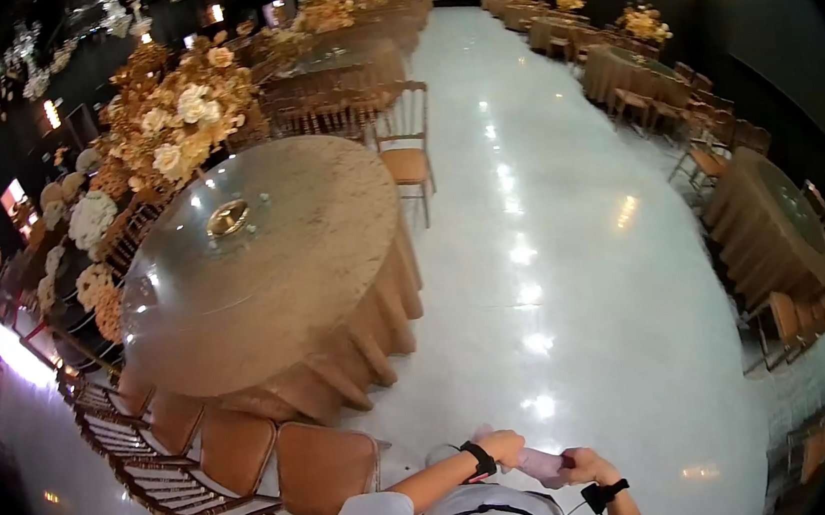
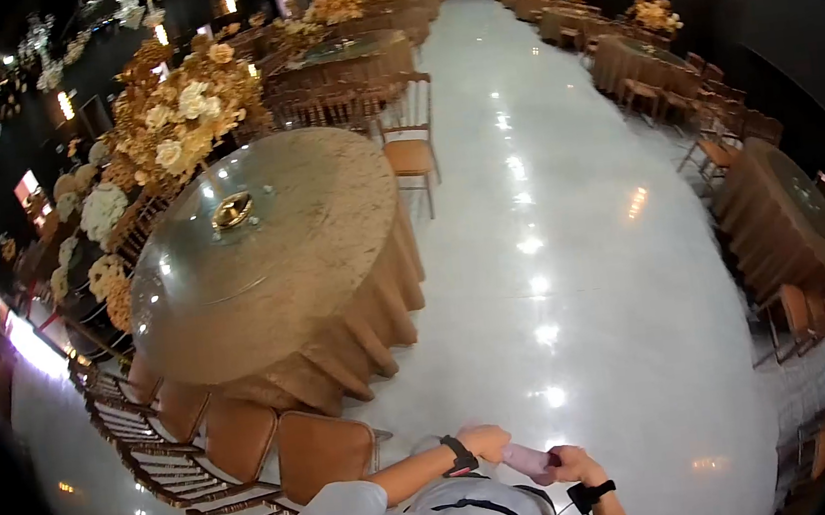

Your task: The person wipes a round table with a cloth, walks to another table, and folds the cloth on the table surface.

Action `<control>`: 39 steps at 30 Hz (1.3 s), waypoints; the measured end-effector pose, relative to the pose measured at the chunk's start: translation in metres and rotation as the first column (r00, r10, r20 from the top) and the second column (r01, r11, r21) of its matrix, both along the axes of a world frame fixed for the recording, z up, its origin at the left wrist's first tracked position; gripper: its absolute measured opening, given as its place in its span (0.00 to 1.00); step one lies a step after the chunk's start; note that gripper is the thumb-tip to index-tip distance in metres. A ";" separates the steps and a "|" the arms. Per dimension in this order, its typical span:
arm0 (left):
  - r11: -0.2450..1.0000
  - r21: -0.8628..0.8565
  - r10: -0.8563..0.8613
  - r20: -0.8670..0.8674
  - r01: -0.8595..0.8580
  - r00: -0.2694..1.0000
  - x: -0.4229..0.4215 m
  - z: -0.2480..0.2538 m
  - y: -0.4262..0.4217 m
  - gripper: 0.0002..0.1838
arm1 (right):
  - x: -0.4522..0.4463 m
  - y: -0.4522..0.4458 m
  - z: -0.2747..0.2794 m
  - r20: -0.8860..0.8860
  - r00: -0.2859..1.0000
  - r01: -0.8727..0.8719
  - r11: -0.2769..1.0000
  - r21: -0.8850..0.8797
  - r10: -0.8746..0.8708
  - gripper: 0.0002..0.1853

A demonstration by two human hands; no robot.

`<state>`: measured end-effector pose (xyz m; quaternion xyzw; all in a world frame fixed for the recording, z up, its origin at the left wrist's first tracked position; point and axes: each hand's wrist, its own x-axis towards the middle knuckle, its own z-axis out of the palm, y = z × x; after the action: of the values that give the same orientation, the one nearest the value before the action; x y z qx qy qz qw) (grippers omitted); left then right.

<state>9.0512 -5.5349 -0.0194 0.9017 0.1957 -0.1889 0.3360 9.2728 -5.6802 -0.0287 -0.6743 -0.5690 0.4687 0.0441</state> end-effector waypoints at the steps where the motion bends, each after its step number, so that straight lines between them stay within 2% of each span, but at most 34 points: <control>1: 0.996 -0.002 0.084 0.018 -0.084 0.996 -0.004 -0.021 0.009 0.14 | 0.005 0.018 -0.004 0.065 0.997 -0.054 0.992 0.111 0.047 0.21; 2: 0.986 -0.006 0.169 0.039 -0.169 0.985 -0.010 -0.019 0.018 0.13 | 0.006 0.040 -0.005 0.059 0.995 -0.084 0.990 0.116 0.078 0.21; 3: 0.979 -0.004 0.204 0.031 -0.204 0.979 -0.017 -0.022 0.030 0.13 | 0.006 0.064 -0.006 0.118 0.983 -0.162 0.965 0.204 0.140 0.21; 4: 0.981 -0.005 0.194 0.053 -0.194 0.980 -0.028 -0.025 0.040 0.13 | 0.003 0.088 -0.007 0.176 0.964 -0.245 0.926 0.287 0.200 0.21; 5: 0.981 -0.005 0.192 0.074 -0.192 0.979 -0.039 -0.029 0.050 0.13 | -0.005 0.114 -0.002 0.158 0.962 -0.263 0.916 0.303 0.223 0.20; 6: 0.969 0.002 0.246 0.064 -0.247 0.967 -0.053 -0.049 0.057 0.13 | -0.014 0.137 -0.005 0.148 0.950 -0.310 0.899 0.310 0.276 0.20; 8: 0.911 0.051 0.391 0.208 -0.409 0.897 -0.082 -0.098 0.069 0.17 | -0.035 0.184 -0.007 0.255 0.886 -0.457 0.821 0.343 0.387 0.20; 9: 0.888 -0.019 0.454 -0.111 -0.459 0.884 -0.088 -0.037 0.079 0.21 | -0.050 0.206 -0.001 0.268 0.855 -0.511 0.812 0.283 0.444 0.20; 11: 0.820 0.041 0.570 -0.144 -0.571 0.809 -0.114 -0.060 0.083 0.21 | -0.068 0.246 -0.011 0.299 0.792 -0.607 0.740 0.290 0.532 0.18; 13: 0.731 0.180 0.682 -0.169 -0.658 0.712 -0.134 -0.065 0.085 0.21 | -0.085 0.288 -0.014 0.357 0.704 -0.705 0.660 0.258 0.613 0.13; 14: 0.722 0.148 0.688 -0.259 -0.676 0.678 -0.149 -0.102 0.090 0.19 | -0.089 0.311 -0.016 0.357 0.676 -0.736 0.620 0.273 0.645 0.13; 16: 0.572 0.119 0.818 -0.013 -0.812 0.575 -0.160 -0.077 0.090 0.15 | -0.093 0.350 -0.028 0.248 0.691 -0.708 0.566 0.423 0.679 0.17; 17: 0.530 0.119 0.846 -0.014 -0.840 0.532 -0.157 -0.062 0.096 0.15 | -0.093 0.372 -0.033 0.261 0.647 -0.742 0.514 0.429 0.716 0.19; 19: 0.444 -0.022 0.865 -0.251 -0.896 0.435 -0.153 -0.035 0.115 0.20 | -0.095 0.408 -0.026 0.252 0.579 -0.797 0.474 0.374 0.776 0.16; 20: 0.416 -0.014 0.879 -0.250 -0.909 0.406 -0.152 -0.037 0.116 0.20 | -0.096 0.427 -0.022 0.246 0.547 -0.825 0.465 0.321 0.800 0.13; 21: 0.346 -0.011 0.932 -0.108 -0.938 0.345 -0.155 -0.044 0.116 0.22 | -0.095 0.445 -0.024 0.247 0.512 -0.846 0.433 0.310 0.823 0.13; 22: 0.278 -0.016 0.960 0.035 -0.960 0.278 -0.156 -0.038 0.123 0.24 | -0.096 0.465 -0.021 0.250 0.447 -0.890 0.397 0.225 0.859 0.14; 23: 0.275 -0.029 0.961 0.020 -0.961 0.275 -0.153 -0.027 0.132 0.22 | -0.096 0.481 -0.027 0.259 0.419 -0.902 0.366 0.231 0.870 0.13; 25: 0.234 -0.060 0.972 0.044 -0.970 0.232 -0.154 -0.046 0.141 0.21 | -0.091 0.504 -0.041 0.256 0.377 -0.919 0.325 0.223 0.890 0.12; 27: 0.202 -0.089 0.978 0.071 -0.975 0.196 -0.147 -0.045 0.153 0.20 | -0.088 0.524 -0.046 0.315 0.359 -0.918 0.270 0.292 0.879 0.12; 30: 0.153 -0.025 0.988 0.003 -0.988 0.153 -0.139 -0.029 0.175 0.18 | -0.084 0.556 -0.043 0.305 0.347 -0.926 0.274 0.258 0.887 0.15; 31: 0.126 -0.100 0.992 -0.006 -0.987 0.128 -0.137 -0.023 0.185 0.20 | -0.081 0.568 -0.043 0.307 0.342 -0.928 0.267 0.261 0.888 0.15; 32: 0.100 -0.175 0.994 -0.015 -0.979 0.104 -0.137 -0.019 0.193 0.22 | -0.077 0.579 -0.042 0.230 0.370 -0.913 0.307 0.268 0.900 0.18; 33: 0.096 -0.174 0.995 -0.010 -0.980 0.099 -0.138 -0.017 0.203 0.22 | -0.073 0.592 -0.039 0.154 0.397 -0.898 0.348 0.270 0.905 0.20; 35: 0.102 -0.149 0.991 0.104 -0.984 0.087 -0.141 -0.020 0.224 0.19 | -0.069 0.622 -0.034 0.114 0.379 -0.904 0.342 0.256 0.918 0.23; 36: 0.099 -0.149 0.991 0.108 -0.984 0.084 -0.144 -0.026 0.234 0.19 | -0.068 0.633 -0.029 0.067 0.366 -0.909 0.342 0.239 0.928 0.25; 37: 0.085 -0.141 0.985 0.163 -0.986 0.062 -0.147 -0.038 0.246 0.19 | -0.072 0.642 -0.006 0.104 0.442 -0.893 0.428 0.138 0.891 0.27; 38: 0.079 -0.140 0.980 0.190 -0.987 0.052 -0.150 -0.041 0.258 0.19 | -0.074 0.658 -0.011 0.106 0.441 -0.894 0.427 0.137 0.891 0.27; 39: 0.074 -0.139 0.975 0.217 -0.988 0.043 -0.152 -0.041 0.271 0.19 | -0.074 0.678 -0.017 0.069 0.427 -0.904 0.424 0.062 0.901 0.27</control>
<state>8.8993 -5.2638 -0.0606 0.5499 0.7160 0.2118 0.3742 9.1987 -5.0022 -0.0460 -0.2683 -0.8623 0.3850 -0.1904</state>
